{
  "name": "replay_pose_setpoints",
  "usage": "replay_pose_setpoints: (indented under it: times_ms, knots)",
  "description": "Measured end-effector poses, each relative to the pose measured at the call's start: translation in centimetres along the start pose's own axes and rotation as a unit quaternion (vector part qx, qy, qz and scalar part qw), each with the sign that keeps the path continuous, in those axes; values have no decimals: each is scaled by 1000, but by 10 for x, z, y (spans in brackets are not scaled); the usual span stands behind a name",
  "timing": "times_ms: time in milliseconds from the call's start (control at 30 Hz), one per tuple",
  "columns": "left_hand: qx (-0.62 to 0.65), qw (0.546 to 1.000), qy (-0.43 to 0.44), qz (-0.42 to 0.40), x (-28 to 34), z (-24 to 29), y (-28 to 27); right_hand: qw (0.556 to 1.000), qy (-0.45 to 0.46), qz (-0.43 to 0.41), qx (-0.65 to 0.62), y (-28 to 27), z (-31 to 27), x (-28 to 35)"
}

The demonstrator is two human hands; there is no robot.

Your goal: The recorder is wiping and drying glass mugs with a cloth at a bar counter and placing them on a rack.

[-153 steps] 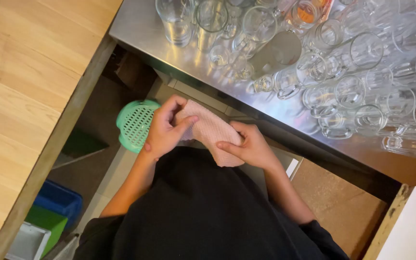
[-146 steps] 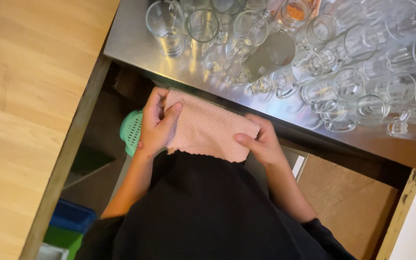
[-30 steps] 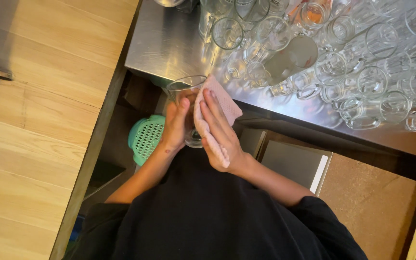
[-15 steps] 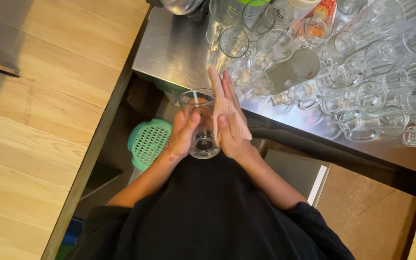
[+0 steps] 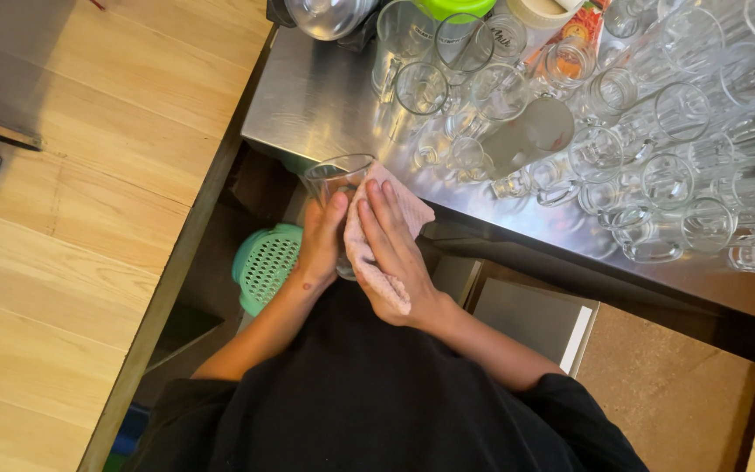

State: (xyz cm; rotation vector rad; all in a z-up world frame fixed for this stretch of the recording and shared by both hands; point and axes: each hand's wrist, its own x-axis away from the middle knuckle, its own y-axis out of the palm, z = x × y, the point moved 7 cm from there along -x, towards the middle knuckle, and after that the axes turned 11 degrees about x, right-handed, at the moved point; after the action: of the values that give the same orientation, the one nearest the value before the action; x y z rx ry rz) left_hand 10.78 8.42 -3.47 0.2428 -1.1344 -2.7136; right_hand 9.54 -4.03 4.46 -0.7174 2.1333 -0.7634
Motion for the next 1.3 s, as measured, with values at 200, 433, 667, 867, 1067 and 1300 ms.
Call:
replay_pose_setpoints:
  times_ms: [200,433,667,867,1067,1300]
  knots:
    - [-51,996,-48,47,9,-28,-13,999,-5,40,-6,-11,4,-15]
    - [-29,999,-34,-20,14,-23,-1,972,82,83,-202,-9,40,-23]
    - [-33,998,-39,-34,4,-1,0,955,212,16,-209,18,65,10]
    - [-8,999,-32,-10,-3,2,-5,990,66,47,-112,0,22,2]
    - [-59,997,-26,-37,8,-13,-1,991,50,68,-102,-10,30,-15]
    - [-52,994,-48,-84,16,-12,12,945,194,61,-255,16,86,7]
